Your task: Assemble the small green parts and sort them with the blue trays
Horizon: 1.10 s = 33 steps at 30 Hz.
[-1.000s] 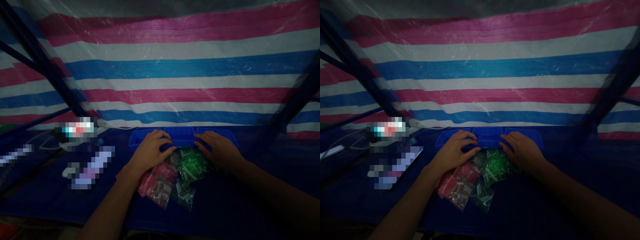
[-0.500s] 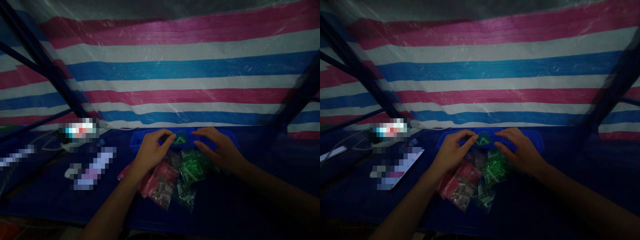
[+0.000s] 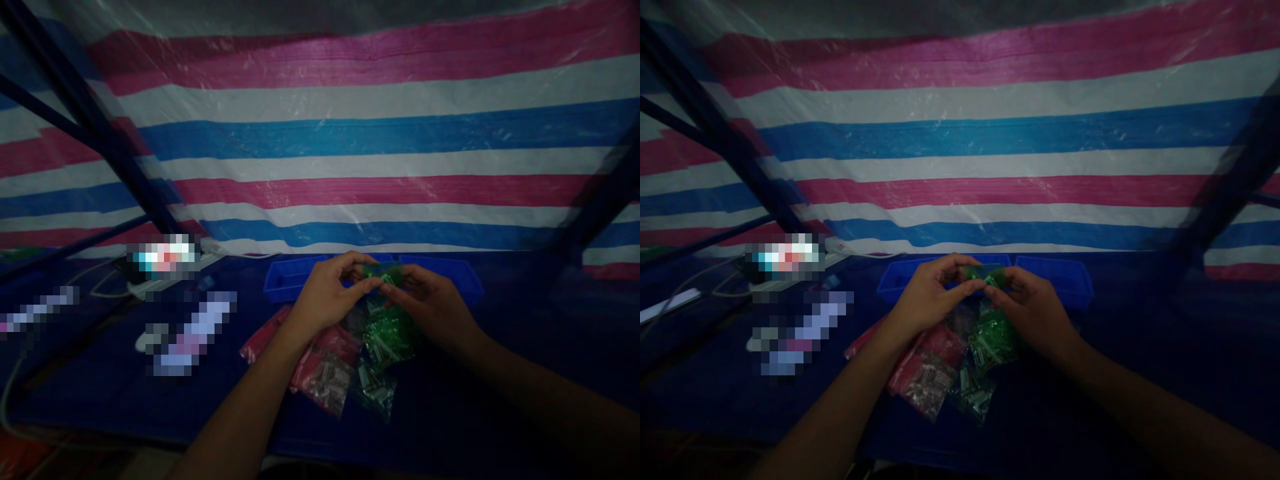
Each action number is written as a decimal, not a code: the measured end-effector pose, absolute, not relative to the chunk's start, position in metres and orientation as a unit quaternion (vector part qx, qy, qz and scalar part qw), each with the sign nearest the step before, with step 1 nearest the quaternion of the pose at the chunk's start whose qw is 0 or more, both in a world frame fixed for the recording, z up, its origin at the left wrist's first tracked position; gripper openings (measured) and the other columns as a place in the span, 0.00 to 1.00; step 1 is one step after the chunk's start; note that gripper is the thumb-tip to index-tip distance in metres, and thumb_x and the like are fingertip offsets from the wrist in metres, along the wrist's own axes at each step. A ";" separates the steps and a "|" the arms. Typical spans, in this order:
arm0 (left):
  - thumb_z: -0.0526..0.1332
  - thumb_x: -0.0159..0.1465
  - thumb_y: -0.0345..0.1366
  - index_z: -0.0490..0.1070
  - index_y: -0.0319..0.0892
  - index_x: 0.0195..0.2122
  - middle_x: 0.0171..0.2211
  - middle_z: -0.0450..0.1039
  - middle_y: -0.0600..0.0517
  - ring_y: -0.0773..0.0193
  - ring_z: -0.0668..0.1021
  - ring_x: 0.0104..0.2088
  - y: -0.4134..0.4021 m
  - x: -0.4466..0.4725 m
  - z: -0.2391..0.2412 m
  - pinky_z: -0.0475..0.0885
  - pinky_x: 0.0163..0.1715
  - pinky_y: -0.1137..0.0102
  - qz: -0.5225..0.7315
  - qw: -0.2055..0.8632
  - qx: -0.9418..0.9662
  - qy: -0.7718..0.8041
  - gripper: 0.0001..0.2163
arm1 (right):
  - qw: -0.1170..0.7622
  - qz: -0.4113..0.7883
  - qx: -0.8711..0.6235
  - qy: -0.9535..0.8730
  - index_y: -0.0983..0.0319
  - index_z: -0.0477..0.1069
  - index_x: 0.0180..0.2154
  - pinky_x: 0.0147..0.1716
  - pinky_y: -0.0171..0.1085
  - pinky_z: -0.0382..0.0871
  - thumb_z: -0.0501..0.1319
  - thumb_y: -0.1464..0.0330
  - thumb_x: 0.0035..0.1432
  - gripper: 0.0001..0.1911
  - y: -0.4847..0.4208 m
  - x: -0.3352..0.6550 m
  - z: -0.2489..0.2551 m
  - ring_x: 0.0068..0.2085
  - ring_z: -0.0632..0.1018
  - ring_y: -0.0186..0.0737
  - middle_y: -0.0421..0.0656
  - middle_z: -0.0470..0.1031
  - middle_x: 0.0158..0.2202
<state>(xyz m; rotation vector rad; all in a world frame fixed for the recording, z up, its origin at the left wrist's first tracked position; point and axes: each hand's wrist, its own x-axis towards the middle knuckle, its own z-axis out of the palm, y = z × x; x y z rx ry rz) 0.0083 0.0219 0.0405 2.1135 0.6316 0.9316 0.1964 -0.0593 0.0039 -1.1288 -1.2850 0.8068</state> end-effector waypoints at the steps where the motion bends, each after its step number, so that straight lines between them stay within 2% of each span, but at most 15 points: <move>1: 0.68 0.65 0.41 0.76 0.43 0.49 0.35 0.80 0.52 0.64 0.81 0.35 0.021 0.008 0.039 0.76 0.40 0.67 0.363 0.364 0.824 0.241 0.13 | 0.584 0.340 -0.487 -0.553 0.58 0.79 0.43 0.31 0.37 0.78 0.71 0.58 0.59 0.14 -0.062 0.196 0.003 0.33 0.83 0.40 0.41 0.83 0.35; 4: 0.67 0.67 0.41 0.74 0.45 0.51 0.38 0.81 0.51 0.62 0.82 0.37 0.018 0.008 0.037 0.77 0.41 0.66 0.371 0.351 0.829 0.228 0.14 | 0.587 0.306 -0.483 -0.574 0.58 0.79 0.42 0.30 0.37 0.77 0.70 0.59 0.60 0.12 -0.066 0.198 0.000 0.32 0.82 0.40 0.41 0.81 0.34; 7: 0.67 0.67 0.41 0.74 0.44 0.51 0.43 0.81 0.48 0.59 0.82 0.41 0.014 0.007 0.035 0.78 0.44 0.63 0.410 0.248 0.841 0.251 0.13 | 0.618 0.257 -0.475 -0.572 0.57 0.76 0.43 0.30 0.39 0.78 0.70 0.61 0.60 0.11 -0.066 0.203 -0.002 0.31 0.81 0.40 0.42 0.81 0.36; 10: 0.64 0.71 0.40 0.72 0.44 0.57 0.40 0.81 0.49 0.61 0.82 0.37 0.008 0.004 0.035 0.77 0.43 0.63 0.402 0.179 0.860 0.258 0.15 | 0.632 0.176 -0.487 -0.576 0.56 0.73 0.43 0.30 0.40 0.79 0.68 0.64 0.62 0.09 -0.065 0.208 -0.005 0.32 0.82 0.41 0.43 0.79 0.39; 13: 0.59 0.74 0.41 0.68 0.47 0.64 0.45 0.82 0.49 0.62 0.82 0.40 0.001 0.003 0.037 0.77 0.43 0.65 0.358 0.237 0.879 0.206 0.18 | 0.581 0.048 -0.494 -0.646 0.55 0.74 0.41 0.36 0.43 0.80 0.65 0.69 0.62 0.05 -0.067 0.212 -0.004 0.41 0.82 0.46 0.45 0.78 0.42; 16: 0.59 0.74 0.42 0.76 0.48 0.55 0.51 0.81 0.49 0.59 0.82 0.48 0.000 0.004 0.037 0.77 0.50 0.62 0.358 0.270 0.872 0.198 0.13 | 0.518 -0.036 -0.464 -0.717 0.55 0.76 0.43 0.44 0.48 0.80 0.62 0.74 0.62 0.10 -0.068 0.213 -0.001 0.47 0.81 0.49 0.46 0.78 0.44; 18: 0.62 0.72 0.42 0.78 0.47 0.52 0.49 0.81 0.48 0.59 0.82 0.46 0.004 0.005 0.033 0.78 0.48 0.62 0.377 0.297 0.848 0.224 0.11 | 0.496 -0.049 -0.448 -0.742 0.54 0.76 0.46 0.49 0.50 0.79 0.61 0.75 0.63 0.13 -0.068 0.211 0.000 0.49 0.80 0.49 0.47 0.78 0.47; 22: 0.66 0.69 0.42 0.77 0.45 0.50 0.45 0.82 0.47 0.61 0.82 0.40 0.013 0.007 0.021 0.79 0.41 0.64 0.405 0.360 0.802 0.252 0.11 | 0.540 0.050 -0.451 -0.709 0.54 0.76 0.49 0.49 0.49 0.81 0.61 0.73 0.65 0.13 -0.066 0.208 -0.002 0.56 0.78 0.50 0.50 0.73 0.57; 25: 0.66 0.69 0.41 0.76 0.44 0.49 0.43 0.81 0.48 0.62 0.82 0.38 0.016 0.007 0.018 0.80 0.40 0.64 0.416 0.364 0.794 0.253 0.10 | 0.598 0.196 -0.429 -0.648 0.54 0.75 0.50 0.46 0.47 0.83 0.62 0.68 0.67 0.11 -0.067 0.206 -0.005 0.53 0.81 0.48 0.49 0.75 0.55; 28: 0.66 0.69 0.38 0.77 0.45 0.48 0.48 0.79 0.47 0.60 0.82 0.45 0.014 0.008 0.021 0.80 0.44 0.63 0.436 0.317 0.805 0.248 0.08 | 0.611 0.298 -0.417 -0.603 0.56 0.76 0.50 0.47 0.46 0.83 0.66 0.64 0.65 0.11 -0.069 0.204 -0.005 0.44 0.85 0.45 0.46 0.82 0.47; 31: 0.66 0.69 0.38 0.79 0.46 0.48 0.58 0.73 0.45 0.55 0.79 0.55 0.011 0.008 0.025 0.80 0.49 0.59 0.453 0.263 0.820 0.232 0.08 | 0.620 0.330 -0.423 -0.572 0.56 0.78 0.48 0.49 0.47 0.83 0.70 0.61 0.62 0.14 -0.071 0.201 -0.004 0.47 0.86 0.47 0.46 0.84 0.47; 33: 0.68 0.67 0.39 0.79 0.47 0.51 0.61 0.72 0.44 0.53 0.77 0.59 0.010 0.008 0.026 0.77 0.56 0.53 0.447 0.239 0.835 0.213 0.11 | 0.628 0.340 -0.421 -0.560 0.56 0.78 0.49 0.51 0.48 0.82 0.71 0.60 0.61 0.15 -0.073 0.199 -0.003 0.49 0.85 0.47 0.46 0.84 0.49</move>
